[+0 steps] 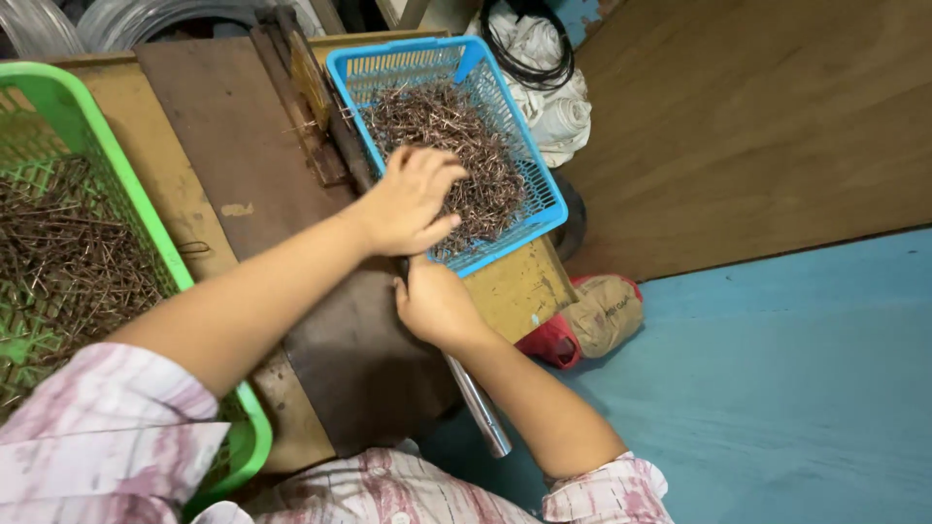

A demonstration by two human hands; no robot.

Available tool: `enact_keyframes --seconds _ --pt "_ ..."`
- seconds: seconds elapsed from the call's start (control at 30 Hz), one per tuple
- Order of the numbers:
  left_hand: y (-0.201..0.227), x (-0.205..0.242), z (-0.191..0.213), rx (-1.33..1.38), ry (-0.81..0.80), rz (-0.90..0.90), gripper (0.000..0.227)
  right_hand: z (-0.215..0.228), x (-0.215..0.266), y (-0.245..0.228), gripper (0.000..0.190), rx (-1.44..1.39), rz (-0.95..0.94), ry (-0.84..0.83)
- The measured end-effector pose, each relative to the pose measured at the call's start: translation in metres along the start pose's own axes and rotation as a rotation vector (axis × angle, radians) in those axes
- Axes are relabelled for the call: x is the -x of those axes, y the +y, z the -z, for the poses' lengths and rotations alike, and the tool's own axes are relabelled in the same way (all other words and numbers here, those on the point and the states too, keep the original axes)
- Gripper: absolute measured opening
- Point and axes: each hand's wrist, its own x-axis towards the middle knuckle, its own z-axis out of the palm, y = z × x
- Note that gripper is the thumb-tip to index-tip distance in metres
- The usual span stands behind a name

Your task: The person repeatedly picks short copper wire pieces from a green basket, places each into a manual bending tool on the table, and pulls a lever to bend the wire. The bent pieces are then placed into a blue basket. The cycle continues throughout the clip.

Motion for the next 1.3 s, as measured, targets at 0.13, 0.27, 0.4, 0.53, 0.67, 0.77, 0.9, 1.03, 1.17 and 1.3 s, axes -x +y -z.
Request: enact_keyframes --seconds 0.13,0.27,0.4,0.53,0.67,0.77,0.9,1.03,1.17,1.3 --pt "-0.017 -0.003 -0.038 -0.189 0.133 -0.070 0.071 0.021 0.012 -0.016 0.037 -0.028 0.024 0.039" --pt "-0.013 0.000 -0.037 -0.187 0.033 -0.011 0.071 0.039 0.026 -0.027 0.042 0.003 0.041 -0.044" --pt "-0.016 -0.003 -0.042 -0.205 0.099 -0.032 0.067 0.054 0.035 -0.033 0.046 -0.009 0.043 -0.133" --pt "-0.017 -0.004 -0.049 -0.226 0.172 -0.055 0.064 0.035 0.027 -0.024 0.039 0.009 0.059 -0.050" --pt "-0.015 -0.005 -0.045 -0.206 0.138 -0.031 0.064 0.021 0.017 -0.018 0.038 -0.016 0.040 0.015" --pt "-0.017 -0.001 -0.061 -0.202 0.189 -0.038 0.064 0.009 0.013 -0.017 0.034 -0.058 0.019 0.033" --pt "-0.015 0.002 -0.066 -0.199 0.276 -0.064 0.060 -0.010 0.009 -0.005 0.032 -0.071 -0.009 0.036" --pt "-0.024 0.001 -0.080 -0.231 0.310 -0.081 0.060 -0.027 -0.001 0.005 0.033 -0.039 -0.006 0.061" --pt "-0.024 -0.001 -0.084 -0.226 0.293 -0.084 0.060 -0.034 -0.009 0.009 0.028 0.023 0.012 0.091" --pt "-0.026 0.000 -0.092 -0.249 0.295 -0.083 0.059 -0.055 -0.020 0.024 0.029 0.048 0.023 0.085"
